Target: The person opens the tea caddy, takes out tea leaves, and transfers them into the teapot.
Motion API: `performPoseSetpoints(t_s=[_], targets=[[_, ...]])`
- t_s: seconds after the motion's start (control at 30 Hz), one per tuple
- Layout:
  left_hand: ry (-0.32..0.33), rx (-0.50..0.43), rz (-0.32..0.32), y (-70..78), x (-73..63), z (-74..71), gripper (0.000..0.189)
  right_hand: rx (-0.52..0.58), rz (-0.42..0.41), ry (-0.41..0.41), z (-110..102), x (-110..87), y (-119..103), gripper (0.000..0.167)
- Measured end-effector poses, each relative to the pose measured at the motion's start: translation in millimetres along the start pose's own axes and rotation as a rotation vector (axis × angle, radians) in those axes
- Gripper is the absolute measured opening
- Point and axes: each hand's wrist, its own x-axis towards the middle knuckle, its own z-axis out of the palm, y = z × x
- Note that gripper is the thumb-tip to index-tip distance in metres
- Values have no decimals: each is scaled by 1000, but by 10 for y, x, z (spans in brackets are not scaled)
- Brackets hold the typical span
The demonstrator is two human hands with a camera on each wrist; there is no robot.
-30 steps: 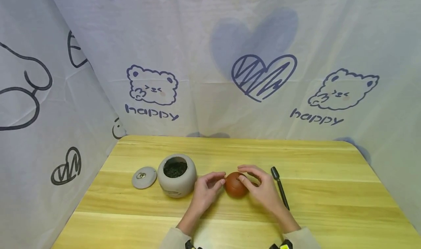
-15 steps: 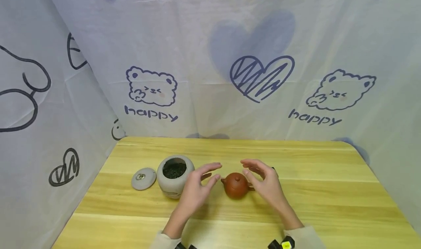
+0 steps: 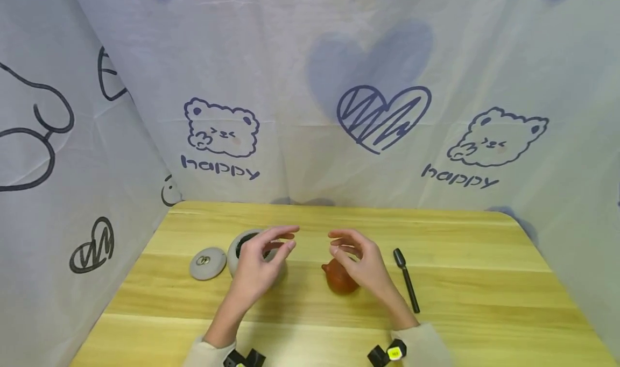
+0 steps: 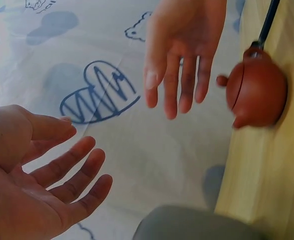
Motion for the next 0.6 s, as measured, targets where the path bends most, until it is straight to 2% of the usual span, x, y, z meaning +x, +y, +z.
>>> performPoseSetpoints(t_s=[0.2,0.4,0.6], targets=[[42,49,9,-78,-20,-304,25,48,-20,-10,169,54,29,38],[131,67,41,-173,-66,-613,28,76,-9,-8,341,95,36,43],[205,58,-3,-324,-115,-832,29,78,5,-45,488,97,68,49]])
